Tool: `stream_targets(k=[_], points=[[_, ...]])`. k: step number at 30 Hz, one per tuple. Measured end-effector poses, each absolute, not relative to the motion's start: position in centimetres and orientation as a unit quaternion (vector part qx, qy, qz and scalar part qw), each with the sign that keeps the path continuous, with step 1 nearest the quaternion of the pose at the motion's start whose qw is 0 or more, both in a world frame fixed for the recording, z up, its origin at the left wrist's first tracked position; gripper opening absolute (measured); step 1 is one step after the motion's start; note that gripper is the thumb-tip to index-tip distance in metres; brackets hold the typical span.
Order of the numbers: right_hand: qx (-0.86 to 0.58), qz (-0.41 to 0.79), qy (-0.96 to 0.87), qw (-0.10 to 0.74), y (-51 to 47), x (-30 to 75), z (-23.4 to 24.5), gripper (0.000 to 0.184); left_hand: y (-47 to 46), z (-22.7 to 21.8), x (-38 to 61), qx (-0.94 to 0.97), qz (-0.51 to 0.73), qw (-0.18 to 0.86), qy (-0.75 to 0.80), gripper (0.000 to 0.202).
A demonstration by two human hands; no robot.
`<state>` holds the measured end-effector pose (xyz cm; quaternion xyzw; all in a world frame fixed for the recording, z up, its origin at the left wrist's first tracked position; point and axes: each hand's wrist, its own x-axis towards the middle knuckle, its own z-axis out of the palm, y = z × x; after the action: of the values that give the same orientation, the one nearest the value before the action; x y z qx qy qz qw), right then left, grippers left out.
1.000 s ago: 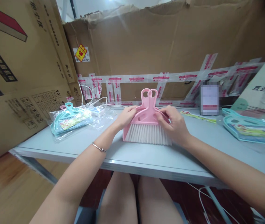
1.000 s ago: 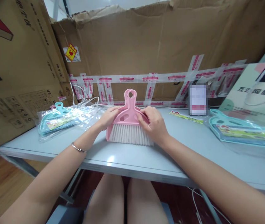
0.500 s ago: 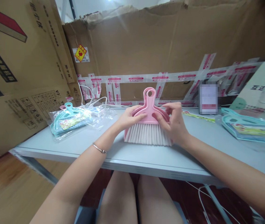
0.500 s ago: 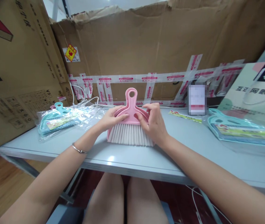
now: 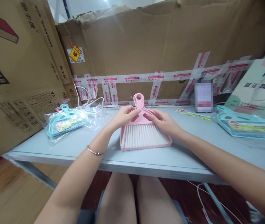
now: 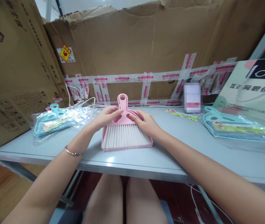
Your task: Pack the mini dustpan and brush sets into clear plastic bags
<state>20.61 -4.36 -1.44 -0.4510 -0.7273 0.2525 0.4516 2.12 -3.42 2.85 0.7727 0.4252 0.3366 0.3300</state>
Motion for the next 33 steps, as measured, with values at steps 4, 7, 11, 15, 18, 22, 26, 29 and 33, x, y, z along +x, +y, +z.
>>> stream_targets(k=[4, 7, 11, 15, 18, 22, 26, 29, 33], points=[[-0.479, 0.275, -0.728, 0.406, -4.2, 20.4, -1.8, 0.037, -3.4, 2.7, 2.4, 0.742, 0.322, 0.397, 0.434, 0.025], [-0.49, 0.288, -0.724, 0.392, -4.0, 20.5, -2.2, 0.04, -3.0, 2.0, 2.5, 0.707, 0.324, 0.448, 0.44, 0.026], [-0.489, 0.299, -0.717, 0.397, -3.9, 20.4, -2.4, 0.04, -2.6, 1.4, 2.7, 0.698, 0.33, 0.45, 0.449, 0.026], [-0.491, 0.288, -0.716, 0.405, -4.0, 20.3, -2.4, 0.036, -2.3, 1.2, 2.7, 0.701, 0.334, 0.439, 0.453, 0.024], [-0.493, 0.281, -0.723, 0.393, -4.1, 20.3, -2.4, 0.035, -2.3, 1.1, 2.7, 0.698, 0.328, 0.45, 0.45, 0.025], [-0.496, 0.268, -0.731, 0.385, -4.2, 20.3, -2.4, 0.035, -2.6, 1.3, 2.8, 0.695, 0.328, 0.46, 0.445, 0.03], [-0.494, 0.264, -0.735, 0.384, -4.1, 20.4, -2.4, 0.033, -2.4, 1.1, 2.7, 0.697, 0.325, 0.458, 0.445, 0.033], [-0.495, 0.268, -0.735, 0.378, -4.2, 20.4, -2.3, 0.034, -1.8, 0.5, 2.5, 0.701, 0.321, 0.463, 0.438, 0.031], [-0.502, 0.272, -0.728, 0.379, -4.4, 20.2, -2.4, 0.034, -1.4, 0.1, 2.4, 0.696, 0.326, 0.476, 0.428, 0.023]])
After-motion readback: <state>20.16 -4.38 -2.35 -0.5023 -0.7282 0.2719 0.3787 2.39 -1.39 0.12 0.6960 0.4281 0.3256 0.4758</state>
